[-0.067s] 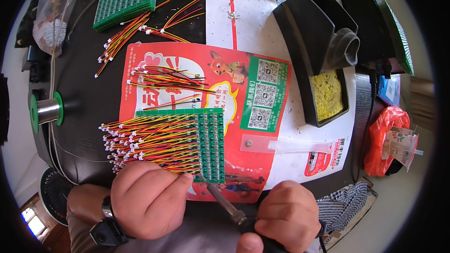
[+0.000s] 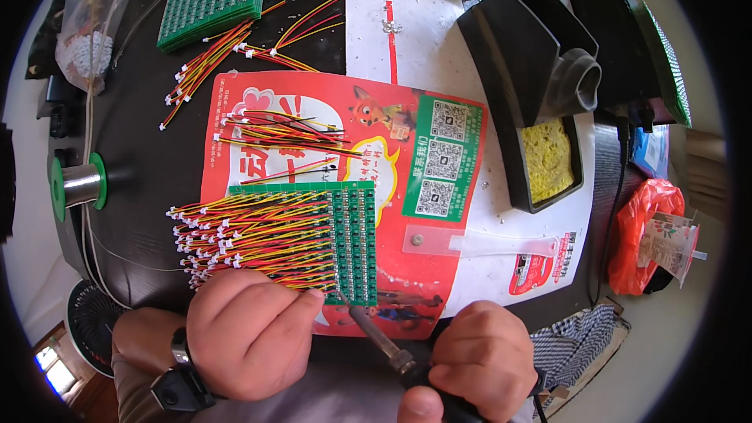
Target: Soldering small electronic wires and components onto green circuit boards at a workstation.
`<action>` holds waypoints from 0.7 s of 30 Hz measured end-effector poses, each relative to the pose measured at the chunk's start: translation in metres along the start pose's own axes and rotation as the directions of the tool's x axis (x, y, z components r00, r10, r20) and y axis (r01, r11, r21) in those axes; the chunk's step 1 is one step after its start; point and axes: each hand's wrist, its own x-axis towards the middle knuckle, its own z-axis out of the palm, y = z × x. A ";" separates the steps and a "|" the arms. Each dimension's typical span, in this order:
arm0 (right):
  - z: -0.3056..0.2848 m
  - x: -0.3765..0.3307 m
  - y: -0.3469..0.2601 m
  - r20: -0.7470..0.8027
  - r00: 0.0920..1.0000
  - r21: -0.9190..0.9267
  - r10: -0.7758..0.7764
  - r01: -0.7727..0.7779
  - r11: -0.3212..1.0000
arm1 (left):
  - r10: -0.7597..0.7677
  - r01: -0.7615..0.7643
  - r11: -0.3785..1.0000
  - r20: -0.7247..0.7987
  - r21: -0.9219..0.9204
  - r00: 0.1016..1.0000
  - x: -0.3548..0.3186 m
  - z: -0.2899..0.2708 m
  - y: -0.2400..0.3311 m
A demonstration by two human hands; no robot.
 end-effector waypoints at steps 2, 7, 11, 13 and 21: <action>-0.001 0.000 0.000 0.008 1.000 -0.005 -0.003 0.003 1.000 | -0.007 0.006 1.000 0.020 0.002 1.000 0.000 -0.001 0.000; -0.003 -0.004 0.000 -0.049 0.998 0.005 -0.025 0.026 1.000 | -0.038 0.038 0.999 -0.012 -0.016 0.999 -0.006 0.001 0.003; -0.005 -0.008 -0.001 -0.083 0.997 -0.034 0.000 -0.003 0.999 | -0.048 0.050 0.998 0.045 -0.044 0.998 -0.004 -0.001 0.001; -0.004 -0.009 -0.005 -0.079 0.997 -0.033 0.013 -0.016 0.999 | -0.034 0.043 0.994 0.084 -0.101 0.996 0.001 -0.006 -0.002; -0.004 -0.010 -0.006 -0.094 0.995 -0.055 0.042 -0.047 0.997 | -0.283 0.289 0.957 -0.186 0.006 0.941 0.030 -0.036 -0.051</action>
